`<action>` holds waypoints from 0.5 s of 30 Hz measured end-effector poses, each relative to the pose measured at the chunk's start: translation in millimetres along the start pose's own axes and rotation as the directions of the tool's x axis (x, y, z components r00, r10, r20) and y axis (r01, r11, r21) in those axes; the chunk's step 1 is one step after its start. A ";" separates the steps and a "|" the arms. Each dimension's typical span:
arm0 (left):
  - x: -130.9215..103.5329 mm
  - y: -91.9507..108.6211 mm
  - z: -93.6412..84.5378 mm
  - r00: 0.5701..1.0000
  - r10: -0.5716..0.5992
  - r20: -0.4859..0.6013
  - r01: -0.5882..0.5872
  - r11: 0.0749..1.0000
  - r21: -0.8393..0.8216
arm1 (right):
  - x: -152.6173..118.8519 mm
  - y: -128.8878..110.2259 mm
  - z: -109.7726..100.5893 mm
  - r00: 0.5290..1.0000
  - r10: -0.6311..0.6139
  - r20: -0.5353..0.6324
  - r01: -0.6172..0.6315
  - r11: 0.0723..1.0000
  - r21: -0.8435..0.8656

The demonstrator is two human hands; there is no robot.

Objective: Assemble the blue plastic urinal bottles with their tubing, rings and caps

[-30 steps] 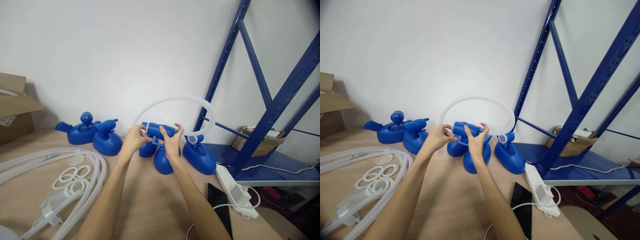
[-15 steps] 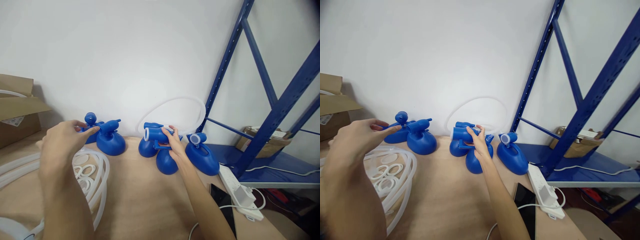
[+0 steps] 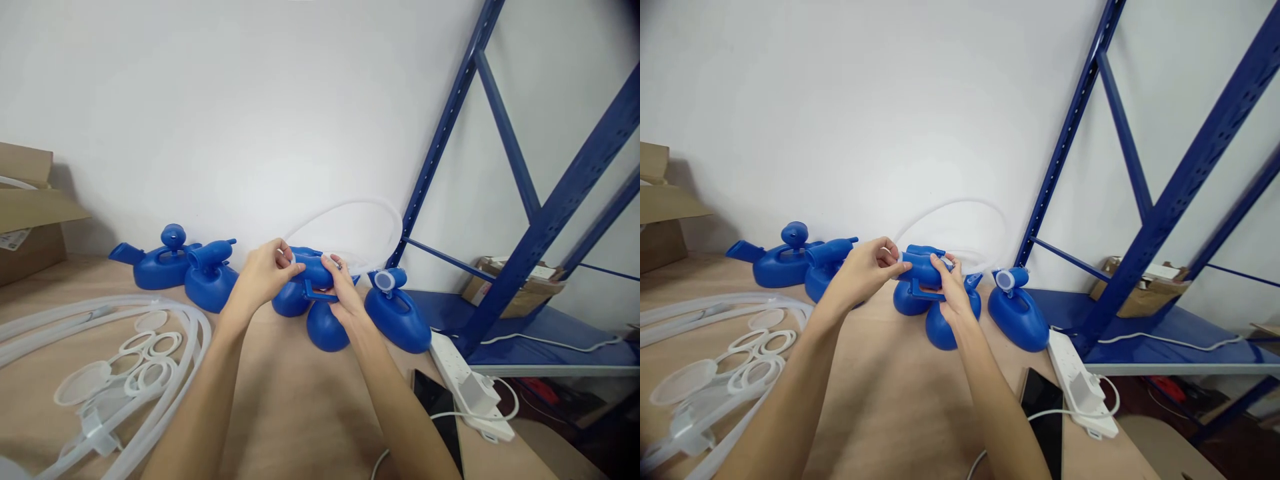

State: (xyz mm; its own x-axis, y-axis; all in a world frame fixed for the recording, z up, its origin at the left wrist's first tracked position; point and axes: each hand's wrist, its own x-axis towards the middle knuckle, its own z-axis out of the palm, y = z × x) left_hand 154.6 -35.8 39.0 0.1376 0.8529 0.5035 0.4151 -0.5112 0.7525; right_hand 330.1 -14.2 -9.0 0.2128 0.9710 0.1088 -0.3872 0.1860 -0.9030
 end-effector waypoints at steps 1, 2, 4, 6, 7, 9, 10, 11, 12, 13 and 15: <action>1.2 -1.9 0.8 0.999 -0.005 0.037 0.005 1.000 -0.019 | 0.8 0.6 -0.7 1.000 0.007 0.002 -0.007 1.000 -0.023; 2.1 -3.0 0.9 0.996 -0.014 0.087 0.017 0.999 -0.033 | 1.5 1.1 -1.6 1.000 0.017 0.012 -0.016 0.999 -0.050; 3.0 -3.4 -1.0 0.984 -0.042 0.171 0.049 0.998 -0.037 | 2.3 1.1 -4.0 0.999 0.038 0.038 -0.034 0.994 -0.104; 3.2 -2.9 -6.3 0.971 -0.066 0.230 0.083 0.995 -0.063 | 2.9 -1.3 -8.0 0.998 0.035 0.056 -0.025 0.985 -0.170; 3.1 -3.2 -10.6 0.964 -0.075 0.256 0.099 0.992 -0.083 | 3.3 -3.7 -10.8 0.998 0.020 0.057 -0.008 0.979 -0.202; 1.7 -6.3 -24.0 0.959 -0.103 0.264 0.127 0.989 -0.076 | 4.6 -10.9 -18.0 0.999 -0.016 0.051 0.029 0.968 -0.251; 0.3 -9.4 -33.2 0.965 -0.137 0.224 0.145 0.989 -0.017 | 5.4 -15.5 -22.3 0.999 -0.035 0.040 0.044 0.964 -0.263; -1.9 -13.5 -44.1 0.973 -0.183 0.141 0.171 0.981 0.094 | 6.3 -20.5 -26.8 0.998 -0.055 0.021 0.059 0.963 -0.264; -4.7 -18.3 -56.5 0.974 -0.226 0.030 0.212 0.948 0.239 | 7.2 -25.6 -31.7 0.997 -0.077 -0.004 0.073 0.963 -0.260; -8.2 -23.3 -70.0 0.959 -0.265 -0.103 0.284 0.877 0.387 | 8.2 -30.6 -36.7 0.994 -0.101 -0.030 0.090 0.962 -0.257; -16.7 -32.3 -98.3 0.908 -0.330 -0.259 0.419 0.693 0.586 | 9.8 -39.6 -47.3 0.985 -0.154 -0.076 0.127 0.950 -0.284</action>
State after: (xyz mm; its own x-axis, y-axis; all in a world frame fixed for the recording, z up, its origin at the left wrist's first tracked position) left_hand 50.4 -43.9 48.0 -0.2450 0.9156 0.3188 0.8727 0.0651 0.4839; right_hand 389.9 -19.2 8.2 0.3378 0.9165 0.2145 -0.0861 0.2570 -0.9626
